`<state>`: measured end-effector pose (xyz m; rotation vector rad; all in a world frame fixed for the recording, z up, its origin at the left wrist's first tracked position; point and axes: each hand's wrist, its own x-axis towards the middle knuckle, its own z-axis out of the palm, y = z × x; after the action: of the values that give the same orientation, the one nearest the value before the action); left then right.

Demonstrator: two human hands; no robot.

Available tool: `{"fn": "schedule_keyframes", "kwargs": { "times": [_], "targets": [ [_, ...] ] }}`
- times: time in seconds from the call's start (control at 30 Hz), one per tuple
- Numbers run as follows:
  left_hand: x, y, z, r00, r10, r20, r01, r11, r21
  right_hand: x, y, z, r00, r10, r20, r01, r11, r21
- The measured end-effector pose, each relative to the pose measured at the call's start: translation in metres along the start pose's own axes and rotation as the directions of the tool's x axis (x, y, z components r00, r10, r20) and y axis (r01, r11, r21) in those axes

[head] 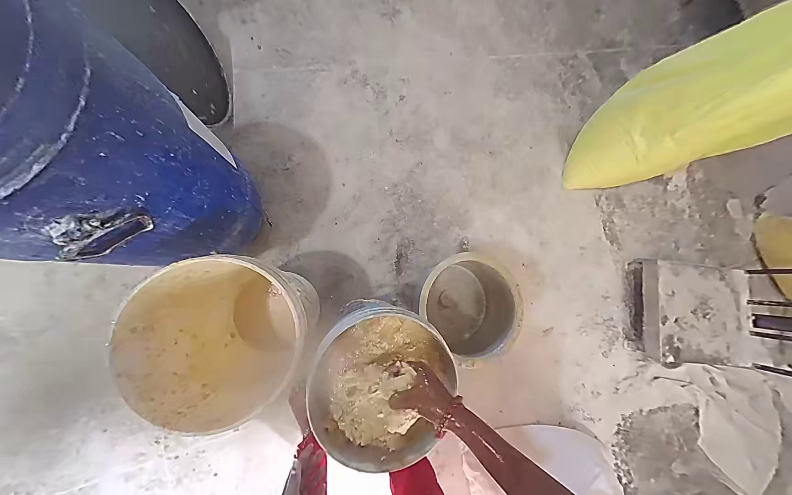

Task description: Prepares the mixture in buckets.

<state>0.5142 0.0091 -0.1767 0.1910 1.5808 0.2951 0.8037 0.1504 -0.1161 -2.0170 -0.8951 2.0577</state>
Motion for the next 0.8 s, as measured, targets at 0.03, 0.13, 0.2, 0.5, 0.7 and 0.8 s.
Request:
{"fn": "schedule_keyframes", "kwargs": {
  "times": [0.03,0.13,0.2,0.5,0.7,0.8],
  "targets": [
    [0.003,0.008,0.006,0.999,0.04,0.013,-0.04,0.999,-0.009,-0.009,0.003,-0.007,0.999,-0.019,-0.038,0.022,0.995,0.1],
    [0.012,0.04,0.034,0.992,0.122,-0.029,-0.124,0.99,-0.072,-0.038,0.009,-0.03,0.986,-0.065,-0.151,0.118,0.917,0.381],
    [0.02,0.052,0.045,0.99,0.104,-0.095,-0.115,0.986,-0.118,-0.054,0.015,-0.05,0.972,-0.08,-0.22,0.171,0.884,0.435],
    [0.045,0.028,0.075,0.949,0.165,-0.268,-0.263,0.886,-0.383,0.017,0.096,-0.165,0.802,0.123,-0.584,0.075,0.95,0.303],
    [0.08,-0.013,0.054,0.944,0.235,-0.233,-0.323,0.806,-0.496,0.108,0.168,-0.196,0.824,0.096,-0.559,-0.299,0.911,-0.284],
    [0.077,0.0,0.063,0.919,0.191,-0.344,-0.329,0.853,-0.405,0.103,0.169,-0.188,0.793,0.03,-0.608,-0.295,0.893,-0.341]
  ]
}}
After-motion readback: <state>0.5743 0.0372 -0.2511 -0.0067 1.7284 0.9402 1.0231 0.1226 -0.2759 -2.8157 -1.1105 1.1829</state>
